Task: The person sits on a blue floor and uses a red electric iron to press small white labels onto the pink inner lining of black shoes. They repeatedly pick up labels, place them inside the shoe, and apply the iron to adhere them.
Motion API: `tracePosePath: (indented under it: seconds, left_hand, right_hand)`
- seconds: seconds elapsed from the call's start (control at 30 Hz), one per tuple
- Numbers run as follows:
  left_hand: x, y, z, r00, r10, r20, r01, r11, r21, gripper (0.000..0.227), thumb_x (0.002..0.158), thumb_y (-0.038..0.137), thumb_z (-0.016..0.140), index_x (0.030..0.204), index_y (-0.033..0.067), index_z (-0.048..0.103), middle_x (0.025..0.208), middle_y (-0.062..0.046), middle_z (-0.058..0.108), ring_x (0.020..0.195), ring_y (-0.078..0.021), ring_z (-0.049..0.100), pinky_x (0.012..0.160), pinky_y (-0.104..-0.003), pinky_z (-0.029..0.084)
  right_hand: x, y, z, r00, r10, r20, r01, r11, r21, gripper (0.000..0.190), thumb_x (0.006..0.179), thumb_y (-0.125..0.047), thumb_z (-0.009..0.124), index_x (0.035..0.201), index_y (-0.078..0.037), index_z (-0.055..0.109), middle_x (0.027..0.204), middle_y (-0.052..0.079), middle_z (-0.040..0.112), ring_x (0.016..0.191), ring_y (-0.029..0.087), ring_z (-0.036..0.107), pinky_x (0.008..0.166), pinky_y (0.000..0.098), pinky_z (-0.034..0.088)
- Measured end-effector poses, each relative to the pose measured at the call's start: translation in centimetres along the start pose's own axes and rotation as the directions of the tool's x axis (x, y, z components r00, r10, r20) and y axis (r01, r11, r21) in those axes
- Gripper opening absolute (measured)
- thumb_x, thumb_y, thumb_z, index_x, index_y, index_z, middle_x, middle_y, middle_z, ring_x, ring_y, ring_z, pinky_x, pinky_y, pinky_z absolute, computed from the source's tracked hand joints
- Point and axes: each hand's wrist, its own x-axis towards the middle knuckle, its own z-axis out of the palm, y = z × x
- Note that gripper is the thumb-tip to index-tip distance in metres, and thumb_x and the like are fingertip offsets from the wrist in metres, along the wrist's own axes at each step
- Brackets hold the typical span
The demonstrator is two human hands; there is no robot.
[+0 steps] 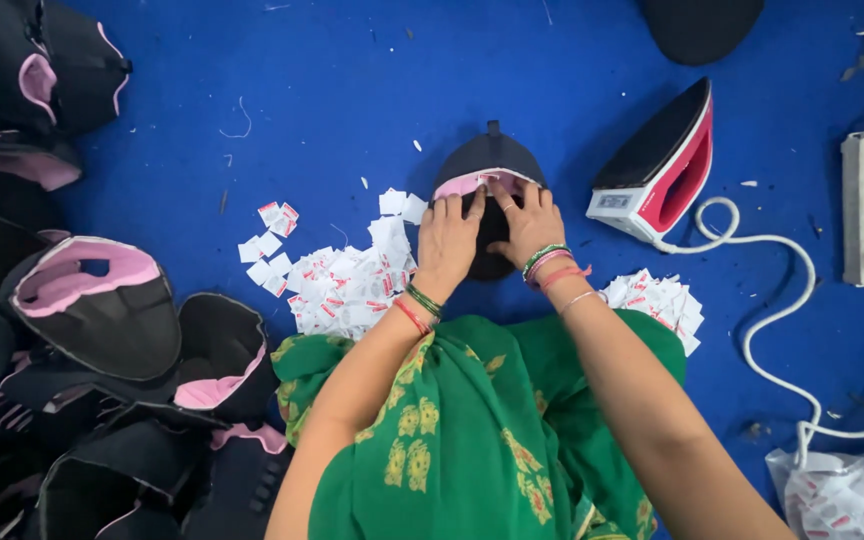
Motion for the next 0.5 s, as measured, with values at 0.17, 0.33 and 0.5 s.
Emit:
tracePosePath:
  seconds: [0.17, 0.33, 0.5]
  left_hand:
    - [0.0, 0.5, -0.3, 1.000, 0.008, -0.001, -0.008, 0.999, 0.043, 0.056, 0.088, 0.016, 0.059, 0.144, 0.0126, 0.059, 0.105, -0.009, 0.058, 0.098, -0.0261, 0.058, 0.083, -0.039, 0.050]
    - [-0.4, 0.3, 0.0, 1.000, -0.008, -0.017, 0.010, 0.997, 0.072, 0.055, 0.091, 0.015, 0.057, 0.146, 0.0144, 0.059, 0.103, -0.008, 0.057, 0.096, -0.0257, 0.057, 0.081, -0.039, 0.048]
    - [-0.5, 0.4, 0.0, 0.999, 0.012, -0.050, -0.007, 0.996, 0.091, 0.056, 0.090, 0.015, 0.057, 0.146, 0.0155, 0.059, 0.102, -0.008, 0.057, 0.095, -0.0254, 0.057, 0.080, -0.038, 0.048]
  right_hand:
    - [0.2, 1.1, 0.1, 0.999, 0.010, 0.038, -0.011, 1.000, 0.029, 0.107, 0.060, -0.034, 0.095, 0.153, -0.026, 0.043, 0.141, 0.021, 0.048, 0.125, 0.042, 0.048, 0.103, 0.0497, 0.045]
    - [-2.7, 5.1, -3.4, 0.974, 0.133, -0.182, -0.026, 0.870, 0.493, 0.038, 0.092, -0.028, 0.083, 0.128, -0.021, 0.072, 0.115, 0.012, 0.075, 0.104, 0.029, 0.075, 0.092, 0.0387, 0.059]
    - [-4.5, 17.3, -4.9, 0.450, 0.397, -0.800, -0.149, 0.916, 0.371, 0.033, 0.090, 0.007, 0.069, 0.123, 0.002, 0.066, 0.112, 0.018, 0.063, 0.093, 0.029, 0.065, 0.080, 0.0379, 0.057]
